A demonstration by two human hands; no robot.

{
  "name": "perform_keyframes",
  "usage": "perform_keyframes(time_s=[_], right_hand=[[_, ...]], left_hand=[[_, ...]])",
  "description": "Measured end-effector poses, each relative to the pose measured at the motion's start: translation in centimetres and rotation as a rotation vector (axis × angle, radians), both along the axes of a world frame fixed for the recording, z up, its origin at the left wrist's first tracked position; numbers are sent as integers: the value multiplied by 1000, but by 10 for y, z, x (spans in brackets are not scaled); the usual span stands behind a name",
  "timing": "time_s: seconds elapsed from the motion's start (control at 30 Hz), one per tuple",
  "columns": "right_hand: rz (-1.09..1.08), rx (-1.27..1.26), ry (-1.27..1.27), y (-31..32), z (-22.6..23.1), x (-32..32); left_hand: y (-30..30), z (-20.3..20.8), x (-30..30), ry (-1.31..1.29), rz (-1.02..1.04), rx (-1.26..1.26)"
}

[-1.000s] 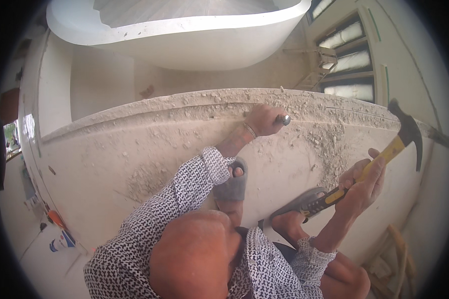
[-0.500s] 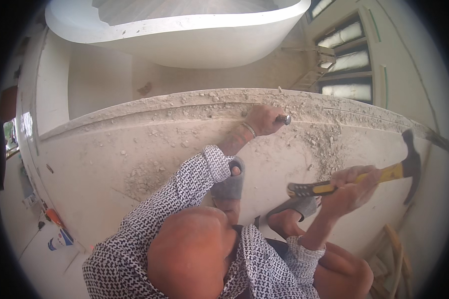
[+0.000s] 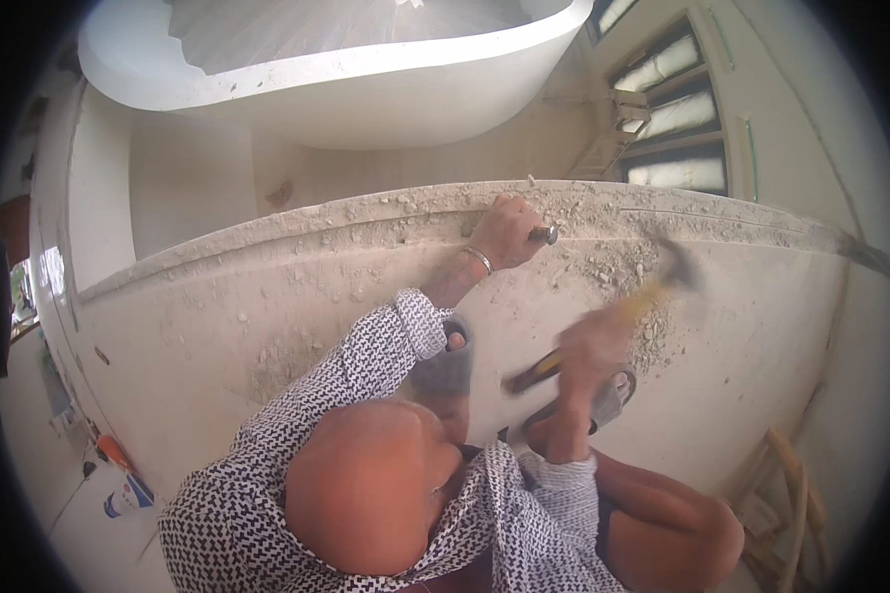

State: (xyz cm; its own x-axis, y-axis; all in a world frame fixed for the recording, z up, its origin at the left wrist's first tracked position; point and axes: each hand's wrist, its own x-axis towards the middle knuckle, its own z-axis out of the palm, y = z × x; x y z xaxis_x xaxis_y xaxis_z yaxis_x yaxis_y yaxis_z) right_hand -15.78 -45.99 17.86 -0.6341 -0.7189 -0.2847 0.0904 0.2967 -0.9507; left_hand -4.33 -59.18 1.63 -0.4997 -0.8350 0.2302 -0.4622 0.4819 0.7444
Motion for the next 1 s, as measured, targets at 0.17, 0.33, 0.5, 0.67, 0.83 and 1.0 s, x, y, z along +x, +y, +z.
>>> perform_keyframes(time_s=[0.17, 0.33, 0.5, 0.67, 0.83, 1.0], right_hand=[[-56, 218, -273, -6, 39, -19], [-55, -518, 165, 9, -8, -80], [80, 442, -434, 1, 11, -9], [-336, -359, -208, -14, 44, -95], [-99, 122, -345, -1, 31, -42], [-195, -114, -76, -20, 65, -71]], left_hand=[[9, -13, 8, -33, 19, 9], [6, -4, 8, -45, 21, 5], [-6, -6, 6, -71, -8, 42], [8, -10, 7, -71, -4, 44], [3, 0, 2, -108, -10, 1], [-3, -15, 9, -135, -13, 46]])
